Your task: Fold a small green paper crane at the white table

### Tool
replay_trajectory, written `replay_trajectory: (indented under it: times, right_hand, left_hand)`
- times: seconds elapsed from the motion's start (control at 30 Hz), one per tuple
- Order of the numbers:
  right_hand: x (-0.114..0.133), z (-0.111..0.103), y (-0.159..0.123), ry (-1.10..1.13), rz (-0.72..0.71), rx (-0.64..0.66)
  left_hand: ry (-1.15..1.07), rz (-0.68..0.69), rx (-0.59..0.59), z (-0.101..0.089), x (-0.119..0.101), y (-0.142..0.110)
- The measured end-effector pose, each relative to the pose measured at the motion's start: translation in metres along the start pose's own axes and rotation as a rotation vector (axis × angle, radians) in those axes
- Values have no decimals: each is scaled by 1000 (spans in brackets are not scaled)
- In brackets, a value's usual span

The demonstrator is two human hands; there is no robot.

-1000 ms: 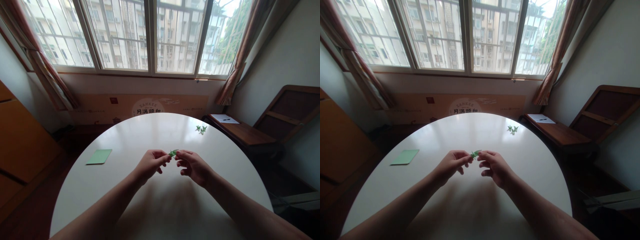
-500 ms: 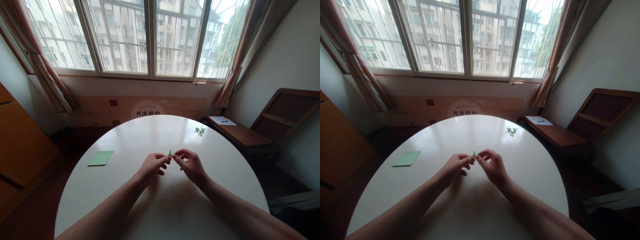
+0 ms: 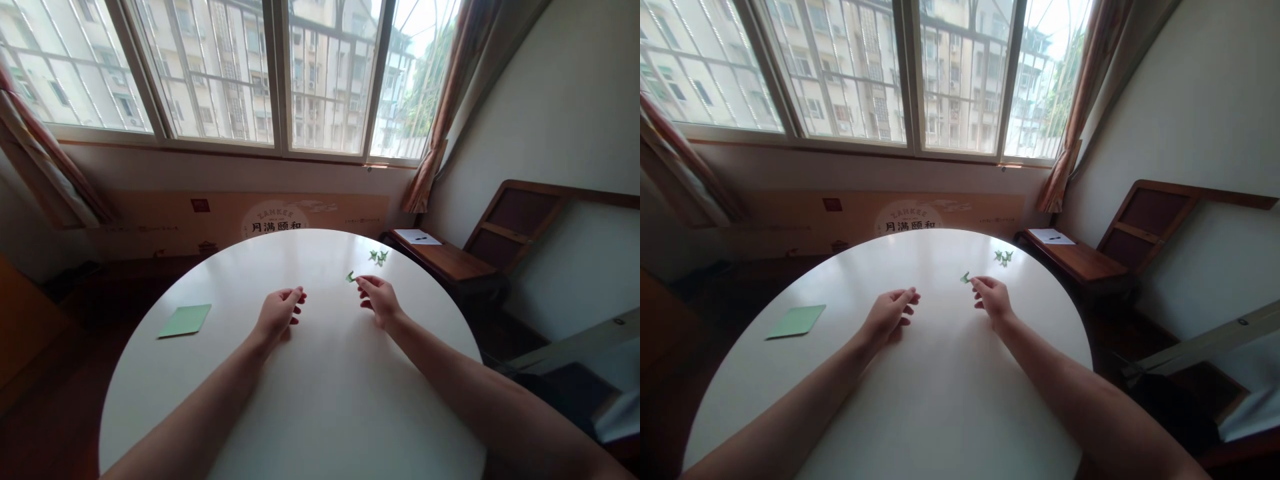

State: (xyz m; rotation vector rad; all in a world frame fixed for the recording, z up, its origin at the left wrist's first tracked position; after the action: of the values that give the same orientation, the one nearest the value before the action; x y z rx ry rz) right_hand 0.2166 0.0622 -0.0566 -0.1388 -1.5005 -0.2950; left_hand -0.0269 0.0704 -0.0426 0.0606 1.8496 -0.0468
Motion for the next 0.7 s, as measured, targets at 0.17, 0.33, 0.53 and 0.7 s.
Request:
replay_trajectory:
  times: [0.17, 0.33, 0.53, 0.7]
  right_hand:
    - [13, -36, 41, -128, -20, -20]
    - [20, -81, 76, -276, -41, -24]
    - [19, -129, 112, -461, 26, -16]
    - [17, -158, 138, -560, 86, -46]
  left_hand:
    - [20, 39, -26, -2, 2, 4]
    - [66, 72, -39, 0, 3, 7]
    - [99, 79, -40, 1, 3, 9]
    - [105, 57, -36, 2, 3, 10]
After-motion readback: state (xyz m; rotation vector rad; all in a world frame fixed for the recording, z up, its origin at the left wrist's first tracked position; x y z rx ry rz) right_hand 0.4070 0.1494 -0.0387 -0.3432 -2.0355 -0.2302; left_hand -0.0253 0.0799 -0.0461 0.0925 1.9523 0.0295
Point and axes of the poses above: each hand's wrist, its own y-axis towards the middle knuckle, its own z-axis out of the palm, x = y × z, the point moved 2 cm from there along y, towards the middle knuckle, and after that the axes turned 5 degrees about y, right-handed, at the moved point
